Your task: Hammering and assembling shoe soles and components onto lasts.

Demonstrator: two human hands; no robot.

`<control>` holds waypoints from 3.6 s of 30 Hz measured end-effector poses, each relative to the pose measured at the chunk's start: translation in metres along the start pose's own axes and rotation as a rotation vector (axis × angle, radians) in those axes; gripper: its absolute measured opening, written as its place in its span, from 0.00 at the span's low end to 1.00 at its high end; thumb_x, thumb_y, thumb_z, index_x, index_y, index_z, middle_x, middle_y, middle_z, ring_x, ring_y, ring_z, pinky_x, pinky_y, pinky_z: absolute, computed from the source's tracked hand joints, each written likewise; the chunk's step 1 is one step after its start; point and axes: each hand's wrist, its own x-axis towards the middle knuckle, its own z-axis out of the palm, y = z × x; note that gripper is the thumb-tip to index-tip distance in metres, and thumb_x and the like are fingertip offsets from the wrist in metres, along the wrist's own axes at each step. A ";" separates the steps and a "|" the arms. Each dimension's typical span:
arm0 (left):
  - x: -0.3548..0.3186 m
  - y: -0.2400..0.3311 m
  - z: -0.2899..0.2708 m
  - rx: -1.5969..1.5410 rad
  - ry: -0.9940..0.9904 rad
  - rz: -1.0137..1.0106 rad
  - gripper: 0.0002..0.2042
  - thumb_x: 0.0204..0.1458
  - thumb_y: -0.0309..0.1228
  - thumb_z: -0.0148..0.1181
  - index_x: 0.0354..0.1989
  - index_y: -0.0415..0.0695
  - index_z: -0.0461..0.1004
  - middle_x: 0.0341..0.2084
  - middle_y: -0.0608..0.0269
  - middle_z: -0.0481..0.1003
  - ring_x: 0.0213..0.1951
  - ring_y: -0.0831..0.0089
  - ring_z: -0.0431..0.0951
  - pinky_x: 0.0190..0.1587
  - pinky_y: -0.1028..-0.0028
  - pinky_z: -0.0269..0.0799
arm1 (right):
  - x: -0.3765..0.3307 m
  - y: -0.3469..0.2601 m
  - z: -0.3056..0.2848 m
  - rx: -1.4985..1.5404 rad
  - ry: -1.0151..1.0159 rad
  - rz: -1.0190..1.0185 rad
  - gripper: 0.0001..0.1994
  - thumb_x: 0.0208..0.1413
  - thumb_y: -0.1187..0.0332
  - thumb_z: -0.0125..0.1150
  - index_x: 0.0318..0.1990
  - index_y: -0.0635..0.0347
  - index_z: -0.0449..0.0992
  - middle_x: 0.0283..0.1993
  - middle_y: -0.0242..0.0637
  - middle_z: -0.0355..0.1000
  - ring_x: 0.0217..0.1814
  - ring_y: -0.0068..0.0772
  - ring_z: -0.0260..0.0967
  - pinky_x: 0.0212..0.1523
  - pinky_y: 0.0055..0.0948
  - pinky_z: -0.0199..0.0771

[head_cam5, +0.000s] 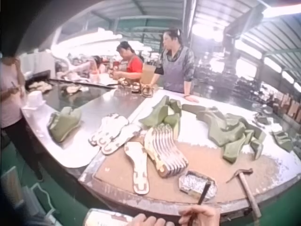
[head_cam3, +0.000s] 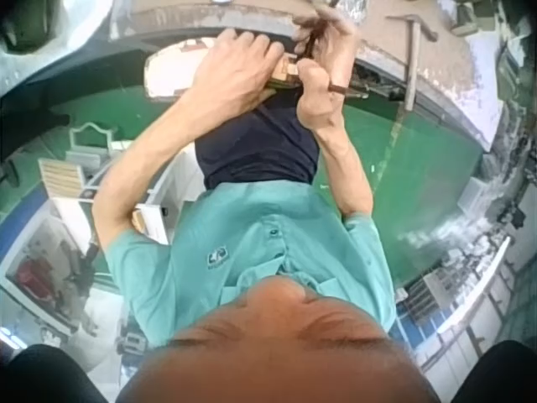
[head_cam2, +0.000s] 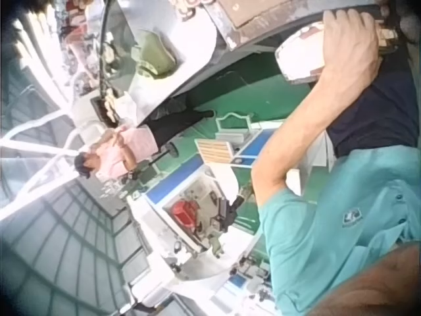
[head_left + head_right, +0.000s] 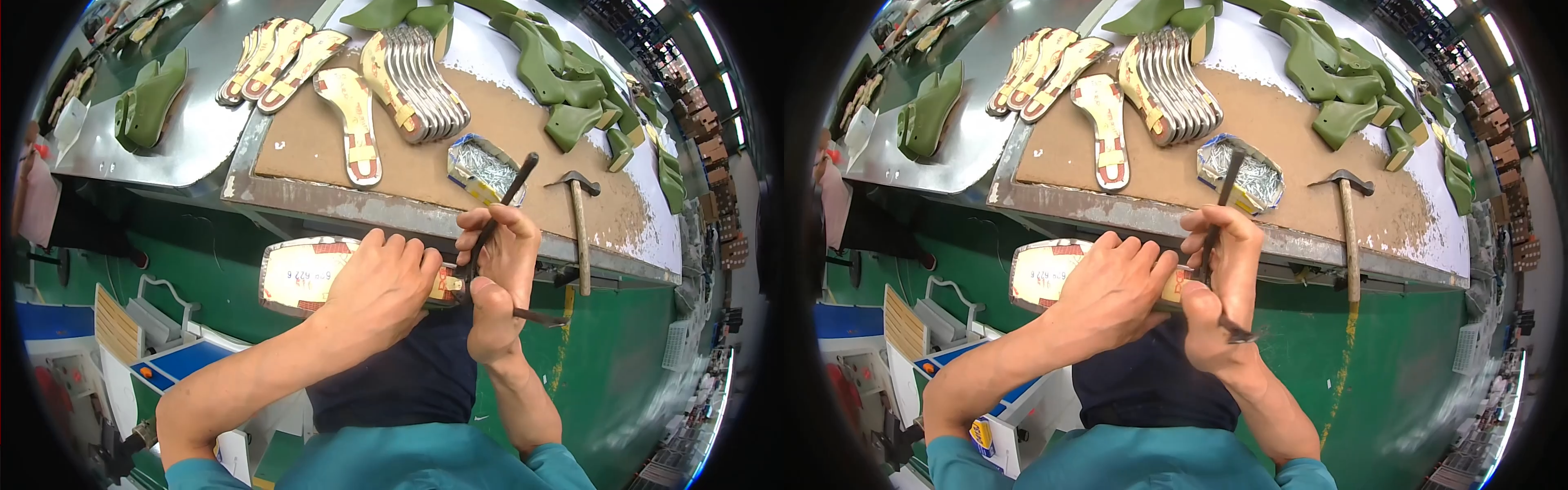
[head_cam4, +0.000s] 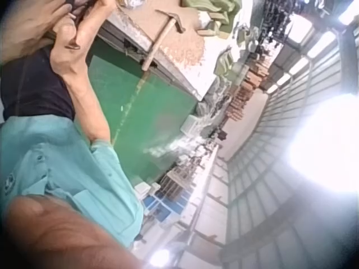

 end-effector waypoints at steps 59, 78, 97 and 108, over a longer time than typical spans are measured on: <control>-0.052 0.099 0.058 -2.061 -0.717 -0.513 0.21 0.64 0.35 0.42 0.61 0.34 0.57 0.32 0.63 0.71 0.29 0.72 0.73 0.39 0.70 0.73 | -0.106 -0.050 -0.081 0.706 0.237 -0.562 0.11 0.55 0.72 0.53 0.35 0.51 0.54 0.24 0.31 0.63 0.24 0.27 0.56 0.28 0.31 0.56; -0.054 0.085 0.067 -2.003 -0.708 -0.625 0.21 0.62 0.33 0.43 0.60 0.33 0.58 0.29 0.62 0.70 0.28 0.71 0.74 0.35 0.67 0.75 | -0.077 -0.047 -0.098 0.569 0.434 -0.492 0.08 0.50 0.73 0.51 0.32 0.52 0.58 0.24 0.28 0.55 0.24 0.23 0.49 0.27 0.26 0.55; -0.049 0.081 0.067 -1.701 -0.818 -0.608 0.21 0.61 0.31 0.42 0.59 0.32 0.58 0.27 0.62 0.71 0.27 0.74 0.73 0.36 0.70 0.73 | -0.098 0.034 -0.076 0.634 0.358 -0.170 0.12 0.48 0.75 0.49 0.39 0.53 0.56 0.24 0.39 0.61 0.22 0.30 0.55 0.23 0.34 0.60; -0.052 0.104 0.064 -0.485 -0.293 -0.277 0.27 0.41 0.28 0.63 0.53 0.42 0.67 0.34 0.48 0.77 0.33 0.50 0.78 0.36 0.58 0.75 | -0.096 0.025 -0.097 0.732 0.107 -0.046 0.14 0.48 0.70 0.54 0.39 0.55 0.55 0.32 0.45 0.64 0.29 0.30 0.57 0.32 0.32 0.63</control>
